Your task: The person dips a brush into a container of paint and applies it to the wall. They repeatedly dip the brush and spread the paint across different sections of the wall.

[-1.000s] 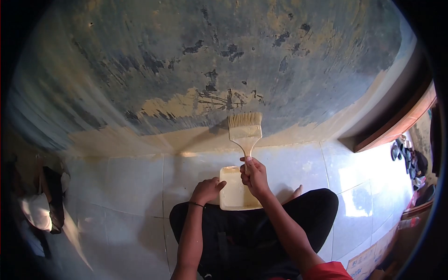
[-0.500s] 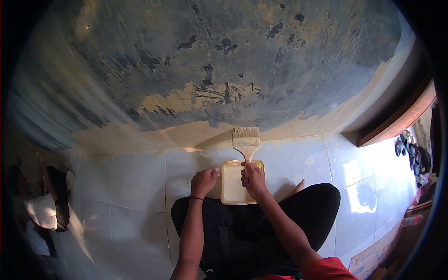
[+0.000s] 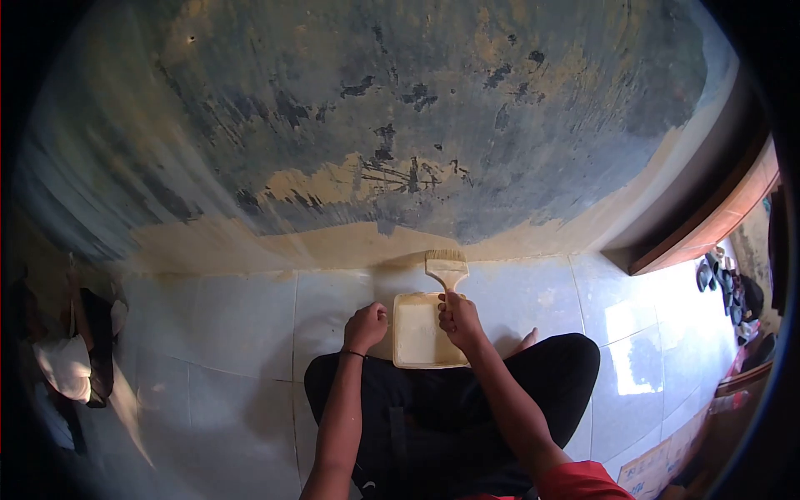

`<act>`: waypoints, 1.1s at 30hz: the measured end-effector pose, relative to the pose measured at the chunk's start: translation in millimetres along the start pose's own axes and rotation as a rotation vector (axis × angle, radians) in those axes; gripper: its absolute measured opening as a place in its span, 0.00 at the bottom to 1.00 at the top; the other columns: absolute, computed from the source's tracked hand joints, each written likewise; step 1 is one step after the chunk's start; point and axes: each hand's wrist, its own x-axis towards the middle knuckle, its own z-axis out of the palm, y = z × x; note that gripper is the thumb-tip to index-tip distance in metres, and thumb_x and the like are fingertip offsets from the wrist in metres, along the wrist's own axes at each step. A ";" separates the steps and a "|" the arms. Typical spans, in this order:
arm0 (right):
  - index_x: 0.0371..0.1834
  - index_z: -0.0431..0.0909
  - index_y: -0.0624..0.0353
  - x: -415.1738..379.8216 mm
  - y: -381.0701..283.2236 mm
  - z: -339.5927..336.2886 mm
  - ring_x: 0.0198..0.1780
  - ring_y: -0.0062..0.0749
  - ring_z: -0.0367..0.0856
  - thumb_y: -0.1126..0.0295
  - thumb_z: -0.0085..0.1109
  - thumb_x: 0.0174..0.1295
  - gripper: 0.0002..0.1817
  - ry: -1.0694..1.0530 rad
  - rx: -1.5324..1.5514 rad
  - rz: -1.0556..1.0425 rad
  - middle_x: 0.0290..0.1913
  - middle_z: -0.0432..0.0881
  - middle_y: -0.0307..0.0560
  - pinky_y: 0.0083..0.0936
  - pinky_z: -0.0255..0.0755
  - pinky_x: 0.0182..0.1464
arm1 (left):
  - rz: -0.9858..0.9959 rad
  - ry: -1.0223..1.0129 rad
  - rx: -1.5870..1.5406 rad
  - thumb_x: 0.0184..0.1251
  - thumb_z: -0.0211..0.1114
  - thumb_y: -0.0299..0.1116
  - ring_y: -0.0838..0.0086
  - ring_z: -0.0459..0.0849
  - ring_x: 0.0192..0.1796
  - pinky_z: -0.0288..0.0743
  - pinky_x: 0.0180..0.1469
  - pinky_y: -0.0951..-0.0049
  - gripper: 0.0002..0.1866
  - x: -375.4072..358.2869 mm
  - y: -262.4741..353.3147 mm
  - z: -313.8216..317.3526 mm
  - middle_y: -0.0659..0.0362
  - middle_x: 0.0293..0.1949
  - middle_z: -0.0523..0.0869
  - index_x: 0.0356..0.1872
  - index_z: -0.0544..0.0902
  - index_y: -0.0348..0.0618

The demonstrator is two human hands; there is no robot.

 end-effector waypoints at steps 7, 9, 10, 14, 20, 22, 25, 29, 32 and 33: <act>0.44 0.66 0.64 -29.0 -33.5 13.6 0.15 0.14 0.56 0.61 0.45 0.68 0.15 -0.074 -0.090 -0.093 0.26 0.66 0.38 0.12 0.50 0.13 | 0.006 0.009 0.031 0.58 0.53 0.37 0.56 0.82 0.43 0.76 0.45 0.59 0.12 -6.8 6.7 -5.3 0.53 0.38 0.85 0.39 0.80 0.47; 0.45 0.66 0.65 -44.5 -46.4 21.4 0.16 0.13 0.56 0.60 0.45 0.69 0.16 -0.111 -0.064 -0.148 0.26 0.66 0.38 0.12 0.50 0.14 | 0.023 0.018 0.015 0.58 0.53 0.37 0.56 0.82 0.43 0.76 0.45 0.59 0.12 -8.7 2.7 -3.5 0.53 0.37 0.85 0.39 0.80 0.47; 0.46 0.66 0.65 -52.8 -53.1 25.5 0.17 0.13 0.57 0.60 0.45 0.69 0.17 -0.122 -0.069 -0.153 0.27 0.65 0.38 0.12 0.50 0.14 | 0.044 0.022 0.005 0.58 0.53 0.37 0.56 0.82 0.43 0.75 0.45 0.59 0.12 -9.0 -0.4 -1.9 0.53 0.37 0.85 0.39 0.80 0.47; 0.47 0.66 0.65 -89.9 -79.6 44.3 0.17 0.13 0.57 0.60 0.45 0.69 0.17 -0.160 -0.081 -0.224 0.26 0.65 0.38 0.11 0.50 0.14 | 0.025 -0.009 -0.015 0.58 0.52 0.38 0.56 0.82 0.43 0.76 0.45 0.59 0.13 -6.3 -5.6 3.2 0.52 0.37 0.85 0.38 0.80 0.46; 0.47 0.67 0.65 -140.2 -119.9 70.7 0.15 0.13 0.56 0.60 0.45 0.68 0.17 -0.220 -0.133 -0.436 0.24 0.65 0.36 0.12 0.48 0.12 | 0.089 0.014 -0.026 0.59 0.51 0.39 0.55 0.82 0.41 0.76 0.44 0.58 0.12 -7.8 -7.8 7.3 0.51 0.35 0.85 0.37 0.80 0.47; 0.46 0.69 0.65 -152.8 -136.8 78.6 0.13 0.13 0.56 0.59 0.45 0.68 0.17 -0.208 -0.182 -0.578 0.23 0.66 0.36 0.12 0.48 0.12 | 0.055 0.032 0.008 0.58 0.51 0.39 0.54 0.82 0.41 0.76 0.43 0.57 0.12 -7.0 -9.2 9.6 0.51 0.35 0.85 0.36 0.80 0.48; 0.46 0.70 0.64 -161.8 -173.9 90.2 0.12 0.13 0.57 0.57 0.44 0.68 0.19 -0.273 -0.179 -0.791 0.22 0.69 0.37 0.12 0.49 0.11 | 0.033 0.014 0.024 0.59 0.51 0.39 0.55 0.82 0.41 0.76 0.44 0.58 0.12 -5.9 -10.1 11.2 0.52 0.35 0.85 0.37 0.80 0.48; 0.47 0.69 0.63 -171.3 -225.7 111.2 0.12 0.13 0.57 0.57 0.43 0.68 0.19 -0.364 -0.162 -0.887 0.22 0.68 0.37 0.12 0.49 0.11 | 0.041 -0.005 0.038 0.59 0.50 0.40 0.55 0.82 0.42 0.75 0.45 0.58 0.13 -4.5 -10.7 12.0 0.52 0.36 0.85 0.37 0.80 0.48; 0.46 0.68 0.63 -165.3 -252.2 121.4 0.13 0.12 0.57 0.56 0.43 0.69 0.18 -0.431 -0.191 -0.944 0.22 0.67 0.37 0.11 0.49 0.12 | 0.021 -0.025 0.052 0.60 0.50 0.40 0.56 0.82 0.43 0.75 0.45 0.58 0.13 -5.0 -9.3 10.9 0.52 0.37 0.85 0.37 0.80 0.49; 0.46 0.68 0.62 -162.6 -257.8 123.4 0.13 0.12 0.57 0.56 0.43 0.69 0.18 -0.437 -0.218 -0.971 0.22 0.67 0.36 0.11 0.49 0.12 | 0.020 -0.036 0.051 0.60 0.50 0.40 0.56 0.82 0.43 0.75 0.45 0.58 0.13 -4.8 -9.6 10.6 0.52 0.37 0.85 0.38 0.80 0.49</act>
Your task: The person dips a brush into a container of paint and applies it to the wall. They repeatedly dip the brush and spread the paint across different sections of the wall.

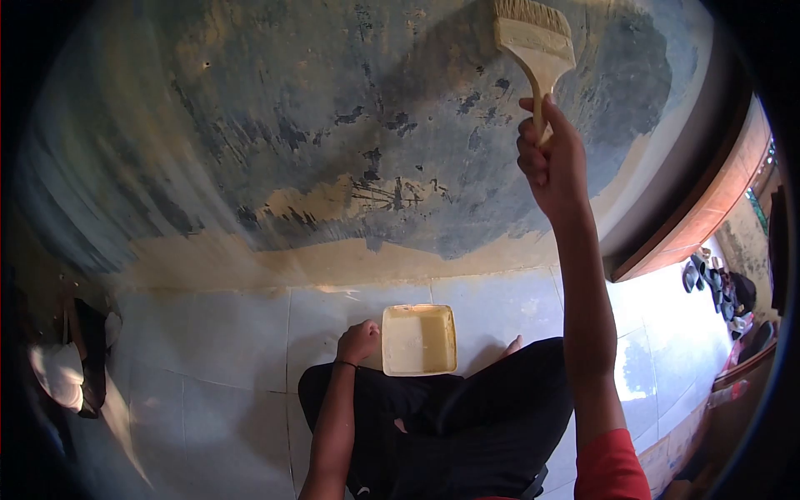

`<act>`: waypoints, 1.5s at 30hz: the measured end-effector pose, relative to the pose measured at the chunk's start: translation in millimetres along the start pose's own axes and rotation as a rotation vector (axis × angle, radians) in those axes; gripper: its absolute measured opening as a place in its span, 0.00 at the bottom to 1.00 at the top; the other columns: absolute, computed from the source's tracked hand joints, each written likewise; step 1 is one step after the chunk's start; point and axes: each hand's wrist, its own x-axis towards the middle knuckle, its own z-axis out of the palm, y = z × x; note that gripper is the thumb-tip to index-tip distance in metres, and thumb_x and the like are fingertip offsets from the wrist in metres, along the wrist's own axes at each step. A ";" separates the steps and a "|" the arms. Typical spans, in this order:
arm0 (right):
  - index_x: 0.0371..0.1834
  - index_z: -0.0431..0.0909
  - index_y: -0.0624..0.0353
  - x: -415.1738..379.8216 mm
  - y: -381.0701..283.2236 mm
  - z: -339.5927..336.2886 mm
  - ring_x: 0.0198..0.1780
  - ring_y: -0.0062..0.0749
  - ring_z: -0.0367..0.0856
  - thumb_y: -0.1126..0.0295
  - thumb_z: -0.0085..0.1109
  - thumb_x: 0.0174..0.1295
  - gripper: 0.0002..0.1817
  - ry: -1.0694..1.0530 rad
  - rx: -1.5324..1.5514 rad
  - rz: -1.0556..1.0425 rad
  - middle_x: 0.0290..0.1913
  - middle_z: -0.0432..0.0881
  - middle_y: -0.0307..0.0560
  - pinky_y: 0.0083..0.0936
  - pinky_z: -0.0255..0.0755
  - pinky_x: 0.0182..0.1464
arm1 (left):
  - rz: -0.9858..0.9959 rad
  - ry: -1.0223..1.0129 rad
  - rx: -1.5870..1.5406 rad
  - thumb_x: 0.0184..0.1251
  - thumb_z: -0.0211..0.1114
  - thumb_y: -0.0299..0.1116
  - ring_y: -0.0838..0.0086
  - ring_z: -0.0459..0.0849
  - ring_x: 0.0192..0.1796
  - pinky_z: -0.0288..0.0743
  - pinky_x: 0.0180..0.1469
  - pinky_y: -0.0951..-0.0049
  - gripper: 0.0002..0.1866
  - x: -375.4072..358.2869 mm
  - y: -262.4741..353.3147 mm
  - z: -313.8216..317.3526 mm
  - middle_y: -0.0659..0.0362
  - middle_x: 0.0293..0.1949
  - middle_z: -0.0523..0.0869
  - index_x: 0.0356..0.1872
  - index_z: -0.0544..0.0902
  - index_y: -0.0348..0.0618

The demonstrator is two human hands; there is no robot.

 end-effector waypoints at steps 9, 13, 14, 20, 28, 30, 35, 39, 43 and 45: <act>0.44 0.70 0.62 -5.1 44.6 -28.7 0.13 0.12 0.58 0.56 0.44 0.70 0.18 0.005 -0.023 0.090 0.22 0.67 0.36 0.12 0.49 0.12 | 0.005 -0.012 0.009 0.60 0.49 0.40 0.55 0.82 0.43 0.75 0.45 0.58 0.14 1.7 -0.1 0.6 0.51 0.38 0.84 0.39 0.80 0.48; 0.43 0.71 0.61 -30.1 84.2 -47.7 0.12 0.13 0.57 0.54 0.45 0.69 0.18 0.071 0.001 0.196 0.20 0.67 0.35 0.12 0.48 0.12 | -0.012 -0.015 0.017 0.60 0.49 0.39 0.55 0.82 0.44 0.75 0.46 0.58 0.14 1.8 5.0 -0.9 0.50 0.38 0.84 0.41 0.80 0.48; 0.43 0.71 0.61 -37.6 94.3 -52.9 0.12 0.13 0.57 0.54 0.45 0.69 0.18 0.075 0.003 0.199 0.20 0.67 0.35 0.12 0.48 0.12 | -0.015 -0.020 0.021 0.60 0.49 0.39 0.55 0.82 0.44 0.75 0.46 0.58 0.14 1.3 5.8 -2.0 0.50 0.38 0.84 0.41 0.80 0.48; 0.41 0.71 0.60 -88.5 154.9 -81.1 0.12 0.13 0.55 0.54 0.45 0.69 0.18 0.135 0.029 0.377 0.18 0.65 0.35 0.13 0.45 0.12 | 0.016 -0.047 0.038 0.60 0.50 0.34 0.57 0.82 0.45 0.75 0.46 0.60 0.14 -3.7 14.0 -10.1 0.52 0.40 0.84 0.43 0.80 0.48; 0.39 0.70 0.59 -146.9 230.5 -98.3 0.12 0.13 0.53 0.52 0.46 0.68 0.19 0.255 0.056 0.642 0.17 0.62 0.33 0.14 0.45 0.12 | -0.020 -0.033 0.081 0.62 0.49 0.33 0.59 0.82 0.44 0.75 0.46 0.63 0.13 -8.3 23.3 -18.3 0.54 0.40 0.85 0.43 0.80 0.47; 0.38 0.69 0.59 -156.6 244.4 -103.8 0.12 0.13 0.53 0.52 0.46 0.68 0.19 0.264 0.088 0.682 0.17 0.62 0.33 0.14 0.45 0.12 | -0.016 -0.028 0.052 0.62 0.49 0.32 0.59 0.82 0.44 0.75 0.46 0.63 0.13 -9.2 21.1 -16.4 0.54 0.40 0.85 0.42 0.80 0.47; 0.37 0.68 0.59 -167.0 263.5 -108.5 0.12 0.14 0.53 0.53 0.45 0.69 0.18 0.329 0.070 0.784 0.18 0.61 0.33 0.14 0.45 0.12 | -0.006 -0.016 0.010 0.62 0.49 0.31 0.59 0.82 0.44 0.75 0.46 0.63 0.13 -10.4 16.2 -16.4 0.54 0.40 0.85 0.42 0.80 0.47; 0.38 0.67 0.61 -166.5 263.9 -113.7 0.12 0.14 0.52 0.54 0.44 0.69 0.18 0.375 0.074 0.899 0.19 0.61 0.34 0.14 0.46 0.11 | 0.012 0.003 -0.008 0.59 0.51 0.30 0.60 0.82 0.44 0.76 0.45 0.62 0.12 -10.5 15.3 -15.8 0.56 0.39 0.85 0.41 0.80 0.48; 0.38 0.67 0.62 -165.1 266.7 -119.2 0.12 0.14 0.52 0.55 0.44 0.69 0.18 0.402 0.129 0.994 0.20 0.61 0.34 0.14 0.47 0.11 | 0.000 -0.009 -0.005 0.59 0.51 0.30 0.60 0.82 0.44 0.76 0.45 0.62 0.12 -9.6 16.1 -15.8 0.56 0.40 0.85 0.41 0.80 0.48; 0.39 0.66 0.61 -164.5 268.3 -121.1 0.12 0.14 0.53 0.55 0.44 0.69 0.18 0.403 0.154 1.013 0.21 0.62 0.35 0.14 0.48 0.10 | 0.003 -0.009 0.001 0.59 0.50 0.30 0.60 0.82 0.44 0.75 0.45 0.62 0.12 -9.1 16.5 -15.8 0.56 0.40 0.85 0.41 0.80 0.48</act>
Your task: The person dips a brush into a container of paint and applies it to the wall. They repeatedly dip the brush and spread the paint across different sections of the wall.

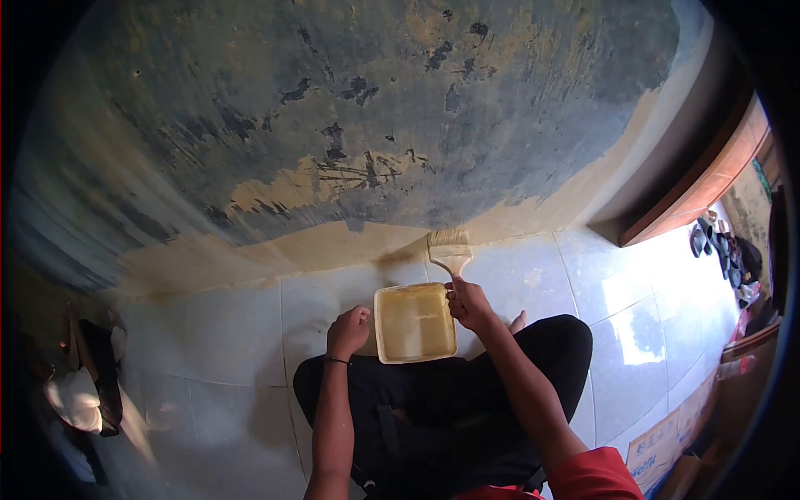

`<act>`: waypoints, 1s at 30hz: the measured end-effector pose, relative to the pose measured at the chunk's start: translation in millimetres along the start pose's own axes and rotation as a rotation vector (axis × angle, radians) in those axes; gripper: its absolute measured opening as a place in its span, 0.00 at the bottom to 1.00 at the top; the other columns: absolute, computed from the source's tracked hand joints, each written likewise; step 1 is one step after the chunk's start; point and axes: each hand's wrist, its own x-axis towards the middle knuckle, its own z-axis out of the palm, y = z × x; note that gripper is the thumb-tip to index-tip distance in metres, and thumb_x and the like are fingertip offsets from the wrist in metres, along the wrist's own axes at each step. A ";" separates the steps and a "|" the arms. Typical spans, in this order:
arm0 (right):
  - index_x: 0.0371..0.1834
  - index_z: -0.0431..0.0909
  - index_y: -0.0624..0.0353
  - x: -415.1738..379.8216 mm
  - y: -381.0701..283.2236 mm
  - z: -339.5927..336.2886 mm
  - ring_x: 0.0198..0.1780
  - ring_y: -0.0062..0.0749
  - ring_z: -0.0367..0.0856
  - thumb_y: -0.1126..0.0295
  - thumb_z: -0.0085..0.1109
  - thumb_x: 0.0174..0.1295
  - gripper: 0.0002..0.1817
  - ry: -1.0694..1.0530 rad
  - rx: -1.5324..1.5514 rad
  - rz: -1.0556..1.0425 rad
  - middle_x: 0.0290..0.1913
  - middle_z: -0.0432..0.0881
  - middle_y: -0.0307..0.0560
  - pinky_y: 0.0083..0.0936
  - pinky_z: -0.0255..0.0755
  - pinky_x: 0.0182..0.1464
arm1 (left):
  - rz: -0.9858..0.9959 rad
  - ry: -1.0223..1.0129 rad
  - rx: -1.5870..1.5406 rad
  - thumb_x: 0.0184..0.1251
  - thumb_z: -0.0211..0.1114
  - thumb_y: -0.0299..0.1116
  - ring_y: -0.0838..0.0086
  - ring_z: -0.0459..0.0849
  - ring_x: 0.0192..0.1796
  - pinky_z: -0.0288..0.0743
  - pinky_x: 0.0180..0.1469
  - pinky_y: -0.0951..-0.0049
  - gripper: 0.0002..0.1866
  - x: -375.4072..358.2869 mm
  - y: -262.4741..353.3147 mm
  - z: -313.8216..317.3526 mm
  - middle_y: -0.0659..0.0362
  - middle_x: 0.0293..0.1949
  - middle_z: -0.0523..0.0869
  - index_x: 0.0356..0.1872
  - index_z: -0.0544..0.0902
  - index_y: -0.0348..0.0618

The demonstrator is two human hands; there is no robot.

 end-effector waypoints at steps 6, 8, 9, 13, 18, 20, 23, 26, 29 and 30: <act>0.39 0.65 0.60 7.1 -1.3 -4.6 0.11 0.14 0.52 0.54 0.43 0.69 0.17 -0.067 0.085 0.080 0.22 0.64 0.36 0.13 0.48 0.10 | 0.002 -0.014 0.006 0.60 0.50 0.31 0.58 0.82 0.44 0.75 0.45 0.61 0.12 1.5 3.2 -0.2 0.55 0.40 0.84 0.41 0.79 0.47; 0.38 0.65 0.59 10.1 -1.5 -5.7 0.11 0.14 0.52 0.54 0.43 0.69 0.17 -0.075 0.122 0.120 0.22 0.64 0.35 0.13 0.48 0.09 | 0.006 -0.012 0.017 0.60 0.50 0.31 0.58 0.82 0.44 0.75 0.45 0.61 0.11 1.3 5.9 -0.9 0.54 0.40 0.84 0.41 0.79 0.47; 0.38 0.65 0.59 12.7 -0.6 -6.4 0.11 0.14 0.52 0.55 0.43 0.69 0.17 -0.065 0.140 0.139 0.22 0.64 0.35 0.13 0.48 0.09 | -0.001 -0.019 0.020 0.61 0.50 0.31 0.58 0.82 0.44 0.75 0.45 0.61 0.11 1.2 7.6 -2.0 0.54 0.40 0.84 0.41 0.79 0.47; 0.37 0.66 0.59 18.2 5.4 -5.7 0.10 0.15 0.52 0.56 0.42 0.70 0.16 -0.002 0.074 0.099 0.21 0.64 0.35 0.14 0.47 0.10 | -0.006 -0.025 0.020 0.61 0.50 0.31 0.57 0.82 0.44 0.75 0.44 0.61 0.11 3.0 6.0 -1.0 0.54 0.40 0.84 0.40 0.79 0.47; 0.36 0.66 0.61 11.9 5.3 3.4 0.10 0.15 0.53 0.58 0.44 0.69 0.15 0.074 -0.035 0.014 0.20 0.63 0.35 0.16 0.47 0.10 | 0.020 -0.012 -0.007 0.60 0.50 0.31 0.58 0.82 0.43 0.75 0.44 0.61 0.11 2.7 3.1 0.2 0.54 0.40 0.84 0.40 0.79 0.47; 0.35 0.67 0.61 7.4 3.1 6.7 0.10 0.16 0.53 0.59 0.44 0.69 0.15 0.086 -0.041 -0.003 0.19 0.63 0.35 0.16 0.47 0.11 | 0.021 -0.012 -0.010 0.60 0.50 0.31 0.58 0.82 0.43 0.75 0.44 0.61 0.11 2.3 2.3 -0.2 0.54 0.40 0.84 0.40 0.79 0.47; 0.36 0.66 0.62 -3.1 -4.6 12.8 0.11 0.16 0.53 0.58 0.45 0.69 0.16 0.074 -0.065 -0.044 0.20 0.63 0.35 0.15 0.47 0.11 | 0.014 -0.018 -0.026 0.59 0.50 0.31 0.58 0.82 0.43 0.75 0.45 0.61 0.12 3.3 1.5 0.0 0.54 0.39 0.84 0.41 0.80 0.47; 0.36 0.67 0.63 -19.9 -18.0 18.4 0.14 0.15 0.55 0.58 0.46 0.68 0.16 0.055 -0.052 -0.095 0.20 0.62 0.35 0.15 0.48 0.13 | -0.014 -0.048 0.018 0.59 0.51 0.31 0.59 0.82 0.44 0.75 0.45 0.61 0.12 5.1 0.7 -0.1 0.54 0.39 0.84 0.42 0.80 0.47; 0.41 0.67 0.66 -47.4 -39.8 29.0 0.14 0.14 0.54 0.57 0.46 0.68 0.18 -0.015 -0.058 -0.159 0.21 0.62 0.35 0.14 0.48 0.13 | 0.003 -0.038 0.027 0.59 0.51 0.31 0.59 0.82 0.44 0.75 0.46 0.61 0.13 6.6 -1.6 3.1 0.54 0.40 0.84 0.42 0.80 0.47; 0.41 0.67 0.66 -55.7 -45.8 32.4 0.14 0.14 0.54 0.57 0.46 0.68 0.18 -0.016 -0.062 -0.161 0.21 0.62 0.35 0.14 0.48 0.13 | -0.001 -0.047 0.028 0.59 0.50 0.31 0.58 0.82 0.45 0.75 0.46 0.61 0.13 7.1 -1.1 3.1 0.54 0.40 0.84 0.42 0.80 0.47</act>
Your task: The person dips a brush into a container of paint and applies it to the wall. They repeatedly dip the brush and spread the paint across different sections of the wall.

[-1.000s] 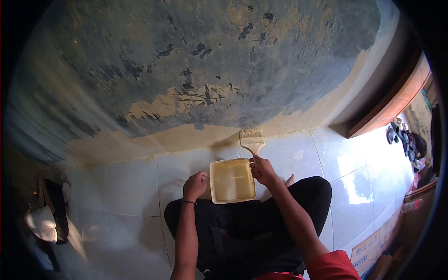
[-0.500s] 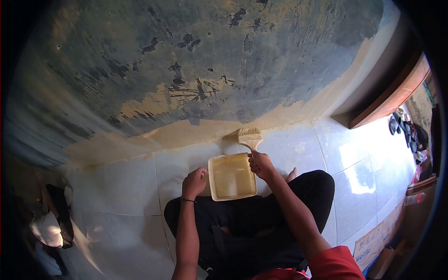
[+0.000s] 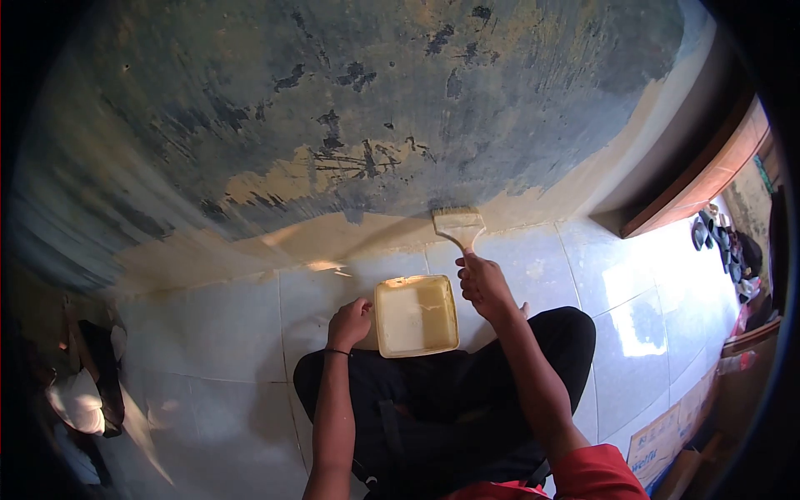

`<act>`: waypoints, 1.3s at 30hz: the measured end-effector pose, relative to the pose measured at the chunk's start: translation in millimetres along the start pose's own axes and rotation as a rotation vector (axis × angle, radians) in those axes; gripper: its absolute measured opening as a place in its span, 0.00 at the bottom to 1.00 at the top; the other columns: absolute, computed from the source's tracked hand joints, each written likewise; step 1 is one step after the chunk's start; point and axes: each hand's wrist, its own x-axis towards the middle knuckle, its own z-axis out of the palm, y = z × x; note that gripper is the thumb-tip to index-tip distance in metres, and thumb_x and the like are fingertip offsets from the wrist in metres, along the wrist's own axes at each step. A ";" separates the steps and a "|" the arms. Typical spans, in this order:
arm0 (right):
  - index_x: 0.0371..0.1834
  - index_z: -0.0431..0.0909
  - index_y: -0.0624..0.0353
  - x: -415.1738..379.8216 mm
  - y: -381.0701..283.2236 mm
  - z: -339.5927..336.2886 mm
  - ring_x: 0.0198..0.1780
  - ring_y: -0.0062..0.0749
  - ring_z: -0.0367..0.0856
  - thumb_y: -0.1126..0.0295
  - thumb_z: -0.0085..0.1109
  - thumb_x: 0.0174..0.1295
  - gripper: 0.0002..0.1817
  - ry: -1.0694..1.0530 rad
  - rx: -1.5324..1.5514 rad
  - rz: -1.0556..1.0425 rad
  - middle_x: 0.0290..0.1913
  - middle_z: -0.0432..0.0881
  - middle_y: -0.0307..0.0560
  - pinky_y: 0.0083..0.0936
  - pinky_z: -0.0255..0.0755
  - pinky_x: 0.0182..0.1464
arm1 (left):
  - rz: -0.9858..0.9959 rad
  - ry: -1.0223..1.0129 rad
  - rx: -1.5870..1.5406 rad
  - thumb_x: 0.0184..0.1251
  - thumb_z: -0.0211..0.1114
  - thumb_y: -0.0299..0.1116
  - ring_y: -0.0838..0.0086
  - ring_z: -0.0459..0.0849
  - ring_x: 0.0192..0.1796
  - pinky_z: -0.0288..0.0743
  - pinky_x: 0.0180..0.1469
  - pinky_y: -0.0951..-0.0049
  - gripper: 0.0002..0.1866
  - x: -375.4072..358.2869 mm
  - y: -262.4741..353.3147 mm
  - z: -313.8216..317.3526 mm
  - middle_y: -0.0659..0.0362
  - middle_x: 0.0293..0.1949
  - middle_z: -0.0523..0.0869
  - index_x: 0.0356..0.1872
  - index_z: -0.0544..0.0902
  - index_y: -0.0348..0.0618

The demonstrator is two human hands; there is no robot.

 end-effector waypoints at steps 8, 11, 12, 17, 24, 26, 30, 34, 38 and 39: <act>0.41 0.68 0.65 -59.1 -65.0 25.6 0.12 0.12 0.55 0.56 0.47 0.68 0.18 -0.082 -0.042 -0.197 0.20 0.64 0.36 0.11 0.47 0.10 | 0.012 -0.002 -0.006 0.61 0.49 0.33 0.58 0.82 0.46 0.74 0.47 0.61 0.13 -0.9 -0.1 0.0 0.52 0.42 0.84 0.42 0.80 0.46; 0.40 0.69 0.61 -80.3 -97.3 35.0 0.11 0.11 0.55 0.55 0.47 0.68 0.17 -0.105 -0.055 -0.297 0.19 0.64 0.34 0.11 0.47 0.11 | -0.017 -0.014 0.006 0.61 0.49 0.33 0.57 0.82 0.46 0.75 0.47 0.61 0.13 0.3 2.1 -1.0 0.52 0.41 0.84 0.42 0.80 0.47; 0.39 0.70 0.60 -85.1 -107.7 36.0 0.11 0.11 0.55 0.55 0.46 0.68 0.17 -0.126 -0.046 -0.342 0.18 0.64 0.34 0.11 0.47 0.11 | 0.007 0.003 -0.007 0.61 0.49 0.33 0.57 0.82 0.45 0.75 0.46 0.61 0.13 -0.4 0.5 0.0 0.52 0.41 0.84 0.42 0.80 0.47; 0.41 0.70 0.61 -89.2 -156.6 43.1 0.11 0.10 0.55 0.55 0.45 0.69 0.18 -0.143 -0.076 -0.640 0.19 0.64 0.33 0.10 0.47 0.11 | 0.029 0.021 -0.008 0.62 0.49 0.33 0.57 0.82 0.44 0.75 0.46 0.61 0.12 -3.2 3.3 -2.2 0.53 0.41 0.84 0.42 0.80 0.47; 0.41 0.69 0.60 -64.7 -149.6 18.9 0.12 0.10 0.55 0.54 0.45 0.69 0.18 -0.108 -0.088 -0.571 0.20 0.64 0.33 0.09 0.48 0.12 | -0.004 -0.002 0.028 0.62 0.51 0.33 0.57 0.82 0.44 0.75 0.45 0.60 0.12 -3.2 5.2 -2.7 0.54 0.41 0.84 0.43 0.79 0.48; 0.41 0.69 0.60 -52.5 -131.7 3.6 0.13 0.10 0.55 0.53 0.45 0.69 0.19 -0.130 -0.057 -0.476 0.20 0.63 0.33 0.09 0.48 0.12 | 0.003 -0.007 0.044 0.62 0.50 0.33 0.57 0.82 0.44 0.75 0.45 0.60 0.12 -3.9 4.6 -1.3 0.54 0.40 0.84 0.43 0.79 0.48; 0.40 0.68 0.60 -36.6 -94.1 -17.9 0.12 0.12 0.56 0.52 0.45 0.68 0.19 -0.083 -0.056 -0.331 0.19 0.63 0.34 0.10 0.48 0.11 | 0.039 -0.008 0.037 0.60 0.50 0.31 0.57 0.82 0.44 0.75 0.45 0.60 0.12 -3.9 4.5 -0.8 0.53 0.40 0.84 0.43 0.79 0.47; 0.40 0.67 0.61 -12.8 -52.2 -41.1 0.12 0.12 0.53 0.53 0.46 0.68 0.19 -0.050 -0.047 -0.173 0.19 0.61 0.33 0.11 0.46 0.12 | 0.023 -0.031 0.054 0.59 0.51 0.30 0.57 0.82 0.44 0.75 0.45 0.60 0.12 -2.3 6.7 -1.2 0.53 0.40 0.84 0.42 0.79 0.46; 0.42 0.67 0.63 1.7 -25.4 -51.7 0.13 0.12 0.53 0.53 0.46 0.68 0.20 -0.005 -0.038 -0.076 0.21 0.62 0.35 0.12 0.46 0.12 | 0.014 -0.028 0.059 0.59 0.51 0.30 0.58 0.82 0.44 0.75 0.44 0.61 0.12 -3.9 10.0 -0.6 0.53 0.39 0.84 0.42 0.79 0.47; 0.42 0.67 0.64 7.0 -18.0 -54.8 0.13 0.13 0.53 0.53 0.45 0.68 0.20 0.013 -0.034 -0.027 0.21 0.62 0.35 0.13 0.46 0.11 | 0.003 -0.028 0.057 0.60 0.51 0.30 0.58 0.82 0.44 0.75 0.44 0.62 0.12 -5.0 12.2 -2.4 0.54 0.39 0.84 0.42 0.79 0.47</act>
